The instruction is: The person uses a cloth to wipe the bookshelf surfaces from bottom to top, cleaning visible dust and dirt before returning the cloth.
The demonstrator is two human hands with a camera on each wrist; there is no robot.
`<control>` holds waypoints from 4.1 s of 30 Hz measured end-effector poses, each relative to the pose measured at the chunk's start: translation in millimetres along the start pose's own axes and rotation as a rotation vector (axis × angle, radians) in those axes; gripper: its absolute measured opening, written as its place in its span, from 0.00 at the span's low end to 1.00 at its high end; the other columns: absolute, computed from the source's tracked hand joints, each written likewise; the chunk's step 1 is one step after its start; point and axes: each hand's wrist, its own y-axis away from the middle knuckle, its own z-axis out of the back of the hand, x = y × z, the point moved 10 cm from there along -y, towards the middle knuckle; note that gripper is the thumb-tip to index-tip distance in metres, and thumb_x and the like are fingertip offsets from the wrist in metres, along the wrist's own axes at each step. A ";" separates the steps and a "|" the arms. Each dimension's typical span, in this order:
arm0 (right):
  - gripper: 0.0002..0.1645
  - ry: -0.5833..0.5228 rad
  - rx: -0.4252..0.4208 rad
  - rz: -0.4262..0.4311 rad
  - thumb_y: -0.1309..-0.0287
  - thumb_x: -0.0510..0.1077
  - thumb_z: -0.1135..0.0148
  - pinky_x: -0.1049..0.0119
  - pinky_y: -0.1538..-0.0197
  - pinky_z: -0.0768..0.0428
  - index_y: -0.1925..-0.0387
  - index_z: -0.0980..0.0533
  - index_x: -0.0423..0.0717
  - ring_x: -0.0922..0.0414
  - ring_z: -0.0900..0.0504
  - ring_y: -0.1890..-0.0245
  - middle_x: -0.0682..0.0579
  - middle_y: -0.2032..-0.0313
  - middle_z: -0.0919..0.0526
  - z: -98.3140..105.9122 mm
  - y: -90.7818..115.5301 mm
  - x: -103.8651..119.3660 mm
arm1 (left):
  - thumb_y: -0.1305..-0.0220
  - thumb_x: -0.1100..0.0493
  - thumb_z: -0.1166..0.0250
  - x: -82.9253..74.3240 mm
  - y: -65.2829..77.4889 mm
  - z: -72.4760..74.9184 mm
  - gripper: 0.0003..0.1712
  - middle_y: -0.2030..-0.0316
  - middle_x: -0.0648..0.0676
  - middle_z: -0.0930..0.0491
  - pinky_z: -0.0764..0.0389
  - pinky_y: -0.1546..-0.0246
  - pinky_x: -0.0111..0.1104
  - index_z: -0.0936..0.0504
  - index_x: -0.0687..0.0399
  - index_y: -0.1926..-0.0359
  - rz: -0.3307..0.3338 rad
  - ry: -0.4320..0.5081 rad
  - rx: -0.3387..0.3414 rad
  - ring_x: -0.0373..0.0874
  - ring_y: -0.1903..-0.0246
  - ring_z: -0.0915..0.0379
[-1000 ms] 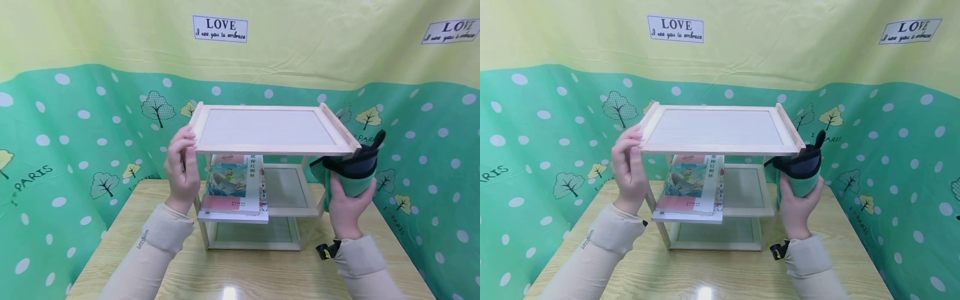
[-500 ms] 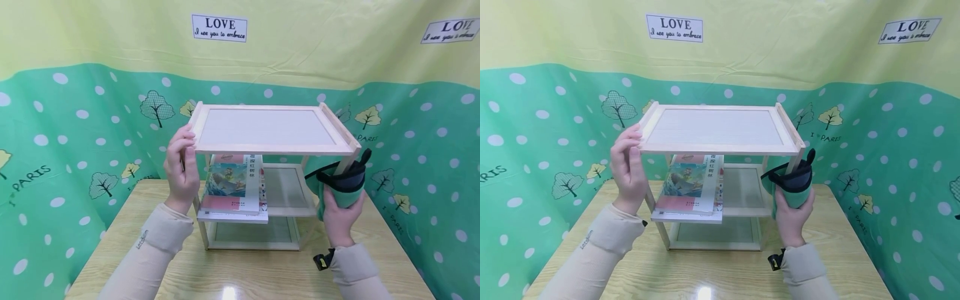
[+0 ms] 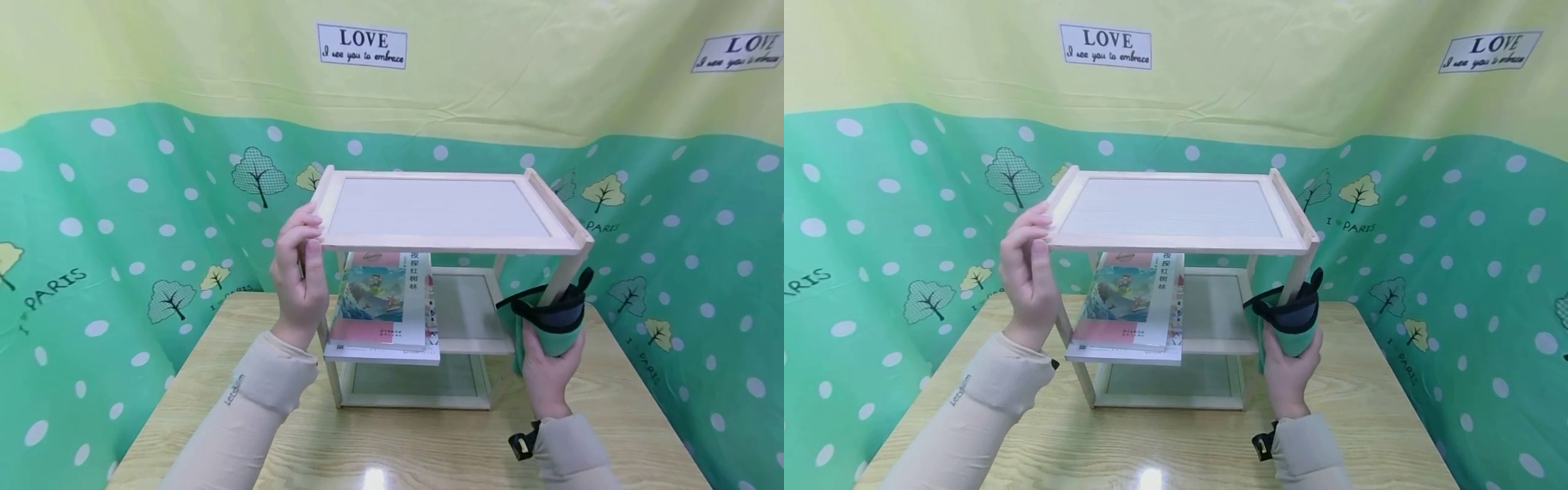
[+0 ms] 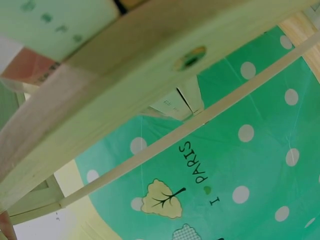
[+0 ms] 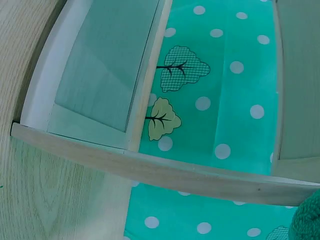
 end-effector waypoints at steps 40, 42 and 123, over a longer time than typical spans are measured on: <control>0.35 0.092 0.005 -0.051 0.47 0.26 0.36 0.77 0.48 0.26 0.39 0.36 0.40 0.65 0.24 0.50 0.63 0.49 0.23 19.9 38.9 -22.9 | 0.34 0.70 0.53 -0.9 -0.2 -0.7 0.07 0.57 0.70 0.24 0.31 0.32 0.54 0.30 0.72 0.59 -0.005 -0.003 -0.005 0.57 0.39 0.28; 0.36 0.091 -0.004 -0.081 0.47 0.26 0.36 0.77 0.47 0.27 0.38 0.37 0.41 0.64 0.25 0.50 0.62 0.49 0.24 20.9 40.1 -26.3 | 0.34 0.70 0.53 -0.9 0.0 -1.1 0.07 0.58 0.70 0.25 0.31 0.31 0.54 0.30 0.72 0.60 -0.004 -0.003 -0.003 0.57 0.39 0.28; 0.40 0.438 0.179 -0.078 0.51 0.28 0.32 0.79 0.50 0.33 0.35 0.37 0.35 0.74 0.29 0.51 0.78 0.49 0.29 10.3 41.7 -28.2 | 0.29 0.65 0.52 1.1 1.0 -3.0 0.09 0.56 0.69 0.25 0.32 0.31 0.54 0.31 0.70 0.59 0.007 0.002 0.012 0.58 0.39 0.29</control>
